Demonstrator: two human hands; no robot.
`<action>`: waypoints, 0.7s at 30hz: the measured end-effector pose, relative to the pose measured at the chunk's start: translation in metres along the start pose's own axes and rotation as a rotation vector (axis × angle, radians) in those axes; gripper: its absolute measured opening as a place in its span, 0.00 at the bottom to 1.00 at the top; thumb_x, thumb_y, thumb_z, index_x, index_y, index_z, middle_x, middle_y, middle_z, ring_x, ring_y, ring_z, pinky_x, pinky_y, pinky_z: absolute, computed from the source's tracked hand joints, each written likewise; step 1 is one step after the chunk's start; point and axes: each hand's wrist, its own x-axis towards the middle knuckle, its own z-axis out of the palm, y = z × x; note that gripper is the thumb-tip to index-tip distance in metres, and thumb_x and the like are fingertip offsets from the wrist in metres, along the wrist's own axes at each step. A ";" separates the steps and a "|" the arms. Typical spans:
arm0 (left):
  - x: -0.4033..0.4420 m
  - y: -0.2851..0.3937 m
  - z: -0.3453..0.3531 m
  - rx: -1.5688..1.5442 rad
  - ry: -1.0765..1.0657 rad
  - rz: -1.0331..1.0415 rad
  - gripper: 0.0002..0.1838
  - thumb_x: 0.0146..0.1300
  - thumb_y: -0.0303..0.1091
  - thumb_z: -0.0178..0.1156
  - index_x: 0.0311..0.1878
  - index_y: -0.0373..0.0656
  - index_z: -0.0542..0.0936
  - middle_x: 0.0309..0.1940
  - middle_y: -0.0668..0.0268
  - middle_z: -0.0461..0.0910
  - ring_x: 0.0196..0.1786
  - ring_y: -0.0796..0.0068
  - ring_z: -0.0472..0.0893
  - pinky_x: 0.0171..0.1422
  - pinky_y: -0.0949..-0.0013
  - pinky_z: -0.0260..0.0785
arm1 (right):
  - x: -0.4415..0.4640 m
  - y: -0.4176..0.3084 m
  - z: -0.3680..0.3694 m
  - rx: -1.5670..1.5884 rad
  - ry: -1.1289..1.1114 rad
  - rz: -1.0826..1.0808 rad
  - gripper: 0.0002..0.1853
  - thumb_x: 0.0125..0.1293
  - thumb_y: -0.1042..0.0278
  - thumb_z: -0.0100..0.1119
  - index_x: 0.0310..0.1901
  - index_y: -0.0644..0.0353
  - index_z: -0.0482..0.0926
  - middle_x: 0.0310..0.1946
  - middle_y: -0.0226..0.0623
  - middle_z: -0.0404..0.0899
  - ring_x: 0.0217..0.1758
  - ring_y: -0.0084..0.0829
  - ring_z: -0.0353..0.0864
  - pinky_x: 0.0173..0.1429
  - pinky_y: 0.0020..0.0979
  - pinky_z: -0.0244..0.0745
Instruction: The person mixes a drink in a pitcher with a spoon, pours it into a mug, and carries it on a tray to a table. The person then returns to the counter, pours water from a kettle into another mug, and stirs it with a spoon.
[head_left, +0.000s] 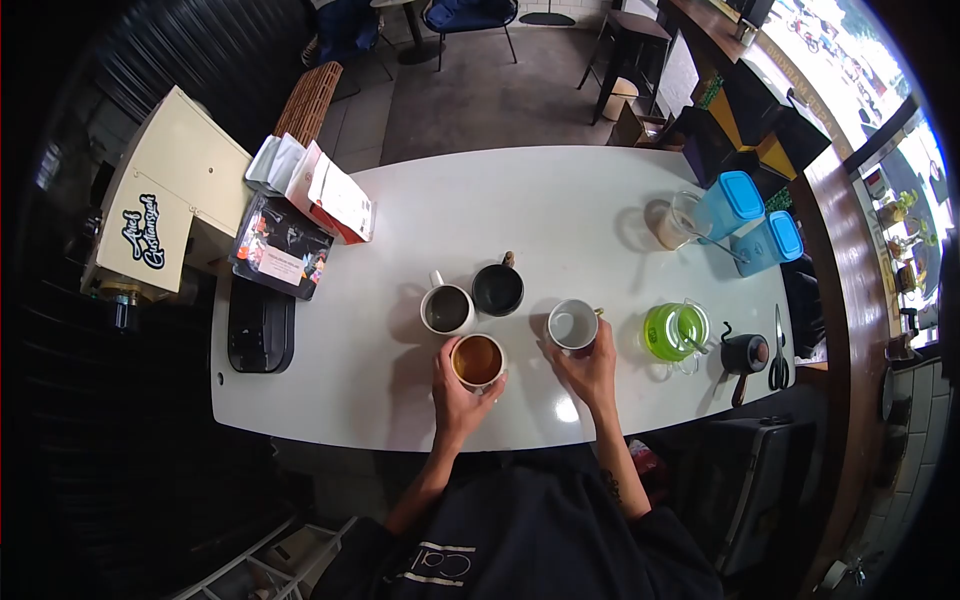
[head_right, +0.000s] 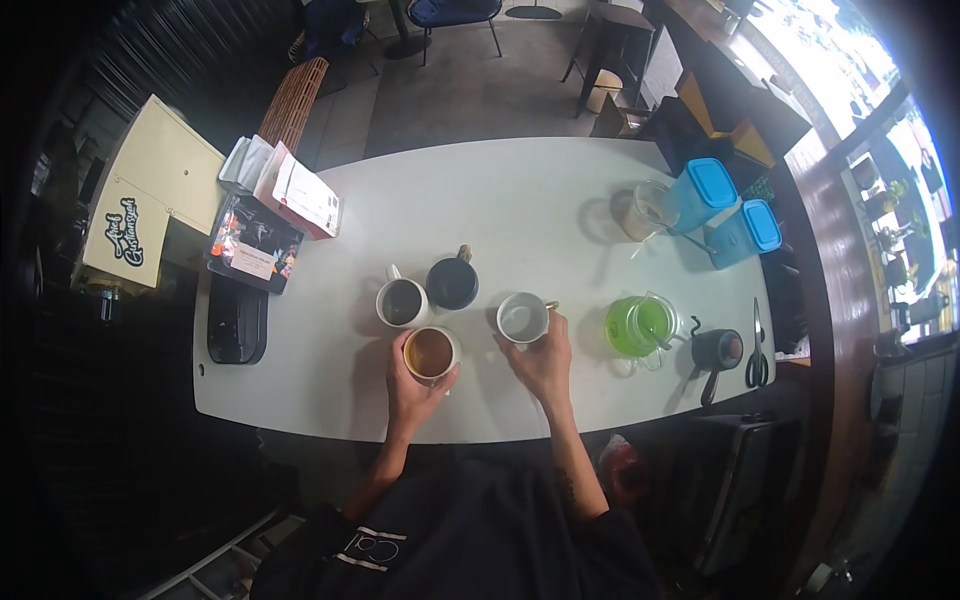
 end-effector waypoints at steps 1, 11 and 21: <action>0.001 0.001 -0.001 0.027 -0.006 0.013 0.47 0.48 0.41 0.80 0.69 0.40 0.65 0.59 0.50 0.73 0.62 0.49 0.76 0.65 0.51 0.71 | 0.002 -0.004 0.002 0.002 -0.029 -0.009 0.34 0.51 0.64 0.82 0.57 0.64 0.74 0.52 0.48 0.76 0.54 0.47 0.81 0.53 0.42 0.78; 0.005 -0.004 -0.002 0.052 0.007 0.088 0.47 0.47 0.43 0.81 0.68 0.41 0.67 0.59 0.51 0.73 0.61 0.49 0.76 0.64 0.51 0.72 | 0.013 -0.008 0.021 -0.151 -0.163 -0.126 0.36 0.52 0.62 0.81 0.57 0.63 0.69 0.51 0.48 0.73 0.49 0.52 0.81 0.48 0.47 0.79; 0.016 -0.009 -0.015 -0.033 -0.053 0.048 0.46 0.43 0.40 0.84 0.65 0.39 0.72 0.56 0.51 0.78 0.58 0.52 0.81 0.63 0.54 0.75 | 0.016 -0.011 0.029 -0.156 -0.217 -0.125 0.41 0.52 0.59 0.82 0.62 0.63 0.65 0.53 0.47 0.71 0.49 0.52 0.83 0.47 0.48 0.82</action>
